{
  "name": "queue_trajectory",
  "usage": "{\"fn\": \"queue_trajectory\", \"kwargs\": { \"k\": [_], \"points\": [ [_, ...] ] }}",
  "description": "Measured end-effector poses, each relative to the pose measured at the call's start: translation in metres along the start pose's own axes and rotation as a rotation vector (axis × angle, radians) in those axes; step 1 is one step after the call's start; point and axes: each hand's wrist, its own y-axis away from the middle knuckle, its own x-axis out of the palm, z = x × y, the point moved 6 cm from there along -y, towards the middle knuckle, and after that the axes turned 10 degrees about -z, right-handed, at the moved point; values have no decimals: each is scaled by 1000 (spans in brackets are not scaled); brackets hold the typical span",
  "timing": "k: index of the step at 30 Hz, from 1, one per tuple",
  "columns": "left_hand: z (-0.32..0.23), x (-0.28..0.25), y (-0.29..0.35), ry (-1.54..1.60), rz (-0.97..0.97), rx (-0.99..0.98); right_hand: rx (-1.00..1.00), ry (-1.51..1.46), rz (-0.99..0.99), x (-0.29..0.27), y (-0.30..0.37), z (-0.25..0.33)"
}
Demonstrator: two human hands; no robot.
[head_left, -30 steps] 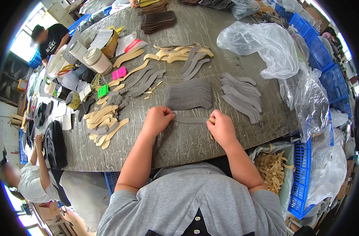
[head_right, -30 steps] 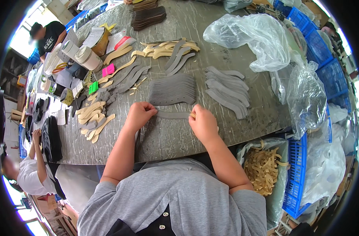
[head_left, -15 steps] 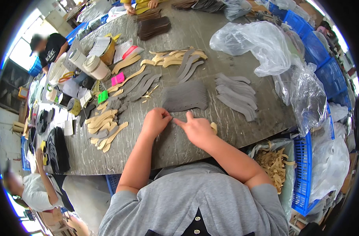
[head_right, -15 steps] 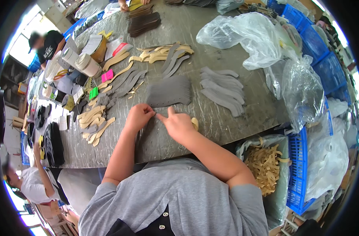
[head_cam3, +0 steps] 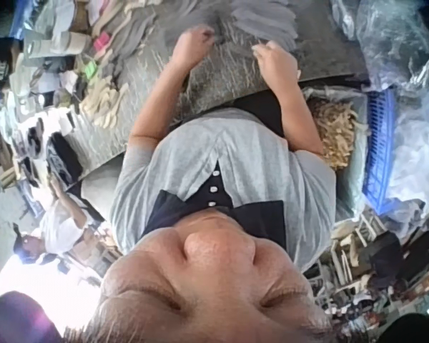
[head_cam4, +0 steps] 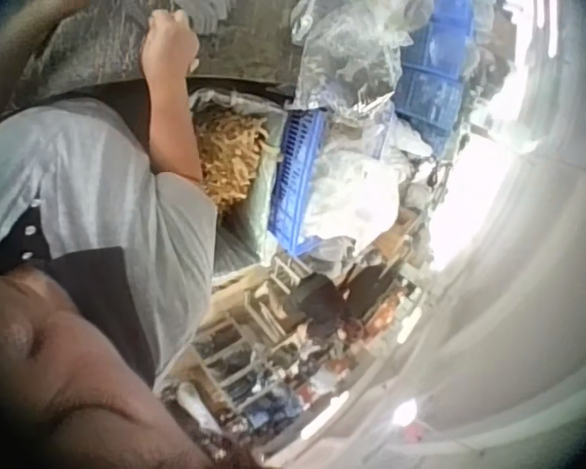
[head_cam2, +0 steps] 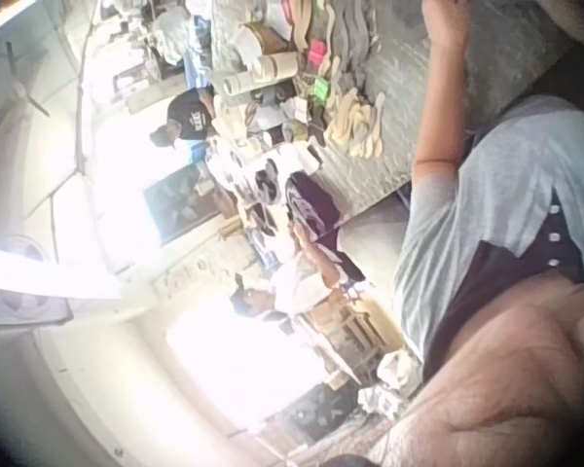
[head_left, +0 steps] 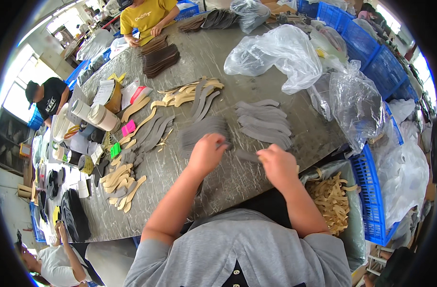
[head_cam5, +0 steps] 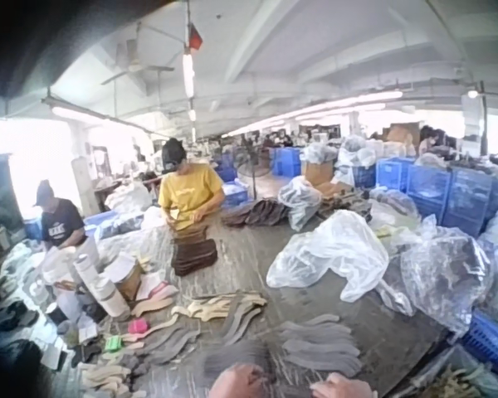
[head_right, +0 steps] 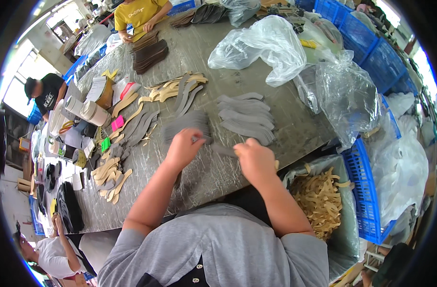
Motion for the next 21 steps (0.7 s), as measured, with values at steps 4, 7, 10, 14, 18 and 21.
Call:
{"fn": "queue_trajectory", "kwargs": {
  "k": [4,7,10,14,18,21],
  "points": [
    [-30,56,-38,-212,92,90,105,-6,-49,-28,6,-22],
    [-28,79,-51,-378,173,64,91,-26,-50,-27,19,-31],
    [-28,81,-51,-444,196,53,90,-30,-33,-22,23,-34],
    [-29,75,-48,-349,187,150,52,-84,-29,-5,19,-32],
    [-31,38,-53,-65,81,18,-18,-5,-55,9,-1,-31],
    [-26,-7,-52,138,-127,-100,-4,62,-62,26,-26,-45]
  ]
}}
